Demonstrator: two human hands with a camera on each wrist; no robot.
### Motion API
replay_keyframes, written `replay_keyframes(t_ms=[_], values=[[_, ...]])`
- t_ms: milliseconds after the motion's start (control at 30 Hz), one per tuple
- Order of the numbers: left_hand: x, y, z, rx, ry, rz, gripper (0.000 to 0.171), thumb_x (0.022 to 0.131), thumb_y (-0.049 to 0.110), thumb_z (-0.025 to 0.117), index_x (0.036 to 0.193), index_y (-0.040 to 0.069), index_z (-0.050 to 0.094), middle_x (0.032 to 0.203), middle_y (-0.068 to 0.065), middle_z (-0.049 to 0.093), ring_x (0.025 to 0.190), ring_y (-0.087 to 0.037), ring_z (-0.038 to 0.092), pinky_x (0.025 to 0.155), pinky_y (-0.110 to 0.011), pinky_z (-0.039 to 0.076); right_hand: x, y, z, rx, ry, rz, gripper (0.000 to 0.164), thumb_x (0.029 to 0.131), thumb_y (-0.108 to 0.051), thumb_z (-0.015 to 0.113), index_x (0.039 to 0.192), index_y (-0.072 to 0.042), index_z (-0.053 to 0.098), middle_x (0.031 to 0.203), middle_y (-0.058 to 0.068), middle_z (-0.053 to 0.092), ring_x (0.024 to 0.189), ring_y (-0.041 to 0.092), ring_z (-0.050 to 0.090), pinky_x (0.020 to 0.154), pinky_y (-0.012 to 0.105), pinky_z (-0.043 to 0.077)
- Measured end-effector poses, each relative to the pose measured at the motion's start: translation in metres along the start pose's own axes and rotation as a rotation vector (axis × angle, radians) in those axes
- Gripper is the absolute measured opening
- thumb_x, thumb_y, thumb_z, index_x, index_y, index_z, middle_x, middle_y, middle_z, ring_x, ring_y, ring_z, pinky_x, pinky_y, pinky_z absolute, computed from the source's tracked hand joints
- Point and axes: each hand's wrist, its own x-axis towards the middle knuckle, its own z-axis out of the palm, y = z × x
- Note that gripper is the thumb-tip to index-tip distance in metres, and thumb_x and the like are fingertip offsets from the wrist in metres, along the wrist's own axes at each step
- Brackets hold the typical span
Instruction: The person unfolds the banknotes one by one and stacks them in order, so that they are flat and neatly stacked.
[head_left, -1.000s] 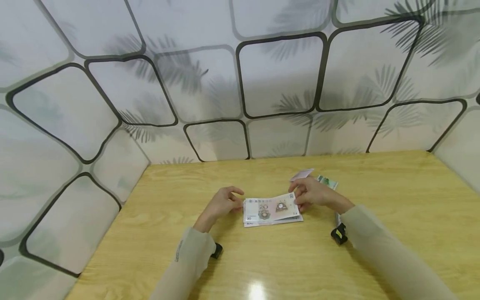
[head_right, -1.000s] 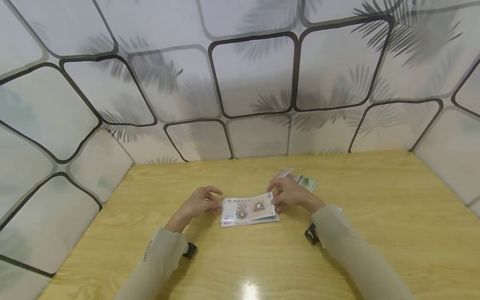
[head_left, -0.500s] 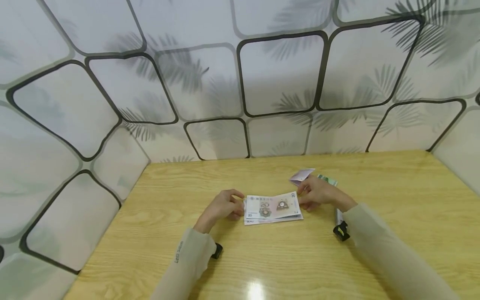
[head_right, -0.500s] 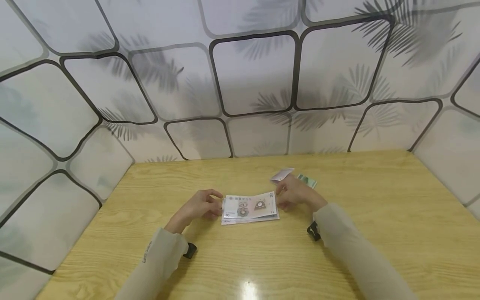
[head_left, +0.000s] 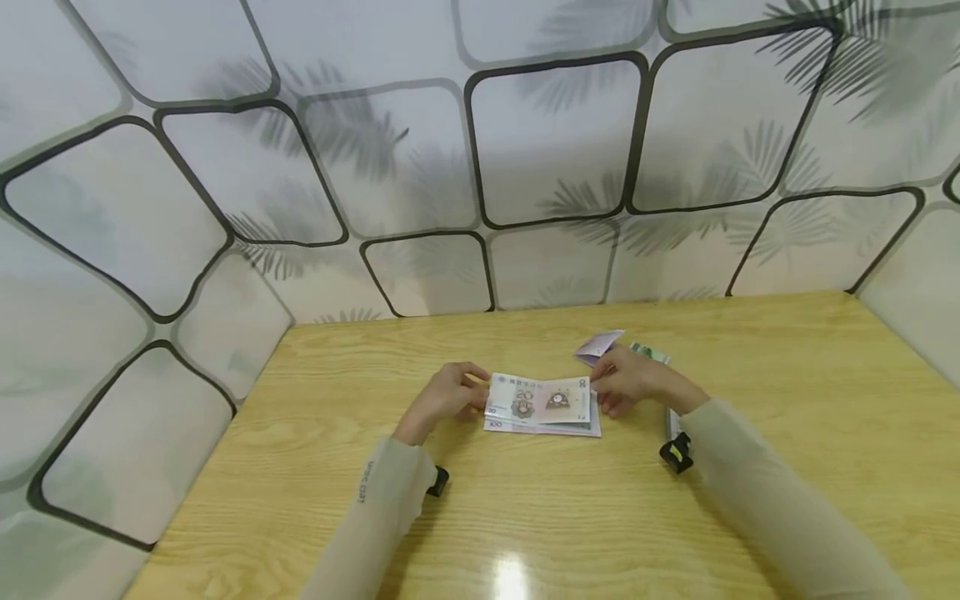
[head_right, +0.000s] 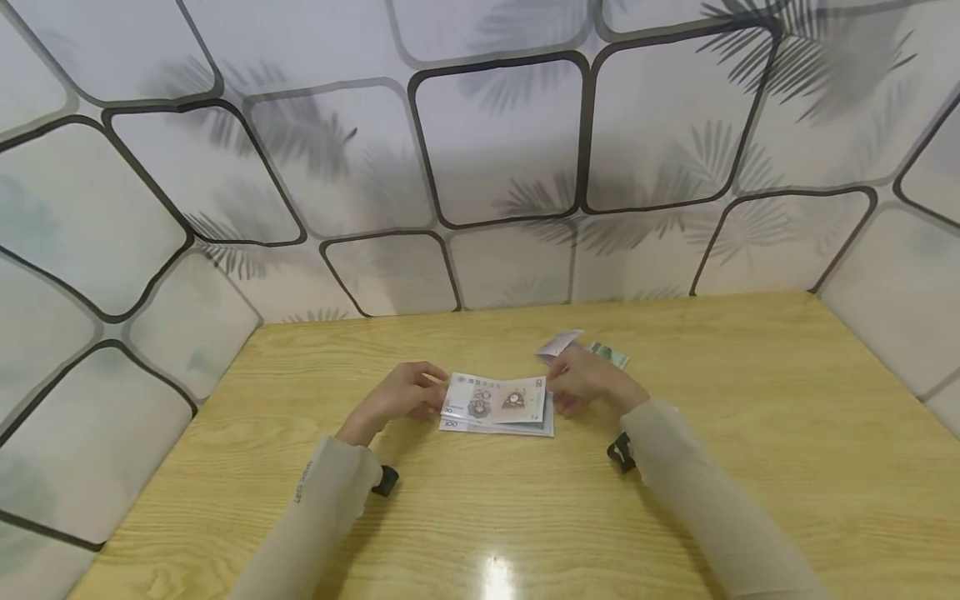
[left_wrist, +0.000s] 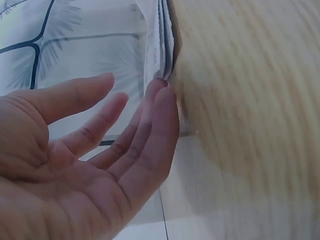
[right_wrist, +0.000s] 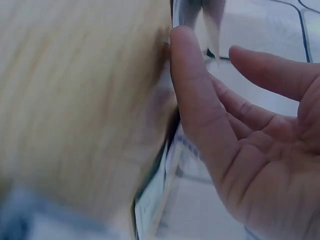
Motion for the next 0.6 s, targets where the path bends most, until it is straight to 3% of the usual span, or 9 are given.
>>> replay_keyframes(t_ms=[133,300,600], values=[[-0.001,0.0,-0.002,0.023,0.004,0.033,0.028,0.096,-0.003,0.061,0.124,-0.007,0.063,0.101,-0.018,0.068,0.08,-0.026,0.069,0.067,-0.03,0.058,-0.009,0.003,-0.014,0.02,-0.024,-0.032,0.023,0.1,0.001,0.054,0.113,0.02,0.053,0.085,0.017,0.066,0.068,0.017,0.065,0.064,0.032,0.061],[0.002,0.006,0.003,0.045,0.027,0.124,0.025,0.096,-0.002,0.061,0.12,-0.008,0.065,0.096,-0.017,0.068,0.068,-0.019,0.061,0.059,-0.025,0.051,-0.02,0.005,-0.035,0.034,-0.02,-0.023,0.03,0.1,-0.002,0.056,0.12,0.02,0.051,0.09,0.015,0.065,0.073,0.018,0.066,0.068,0.036,0.062],[0.007,0.018,0.015,0.03,0.014,0.181,0.024,0.101,0.004,0.061,0.122,-0.006,0.066,0.1,-0.014,0.067,0.085,-0.026,0.068,0.071,-0.035,0.059,-0.043,0.014,-0.075,-0.039,0.054,-0.002,0.036,0.101,-0.005,0.056,0.125,0.021,0.048,0.095,0.014,0.068,0.079,0.02,0.066,0.072,0.036,0.062]])
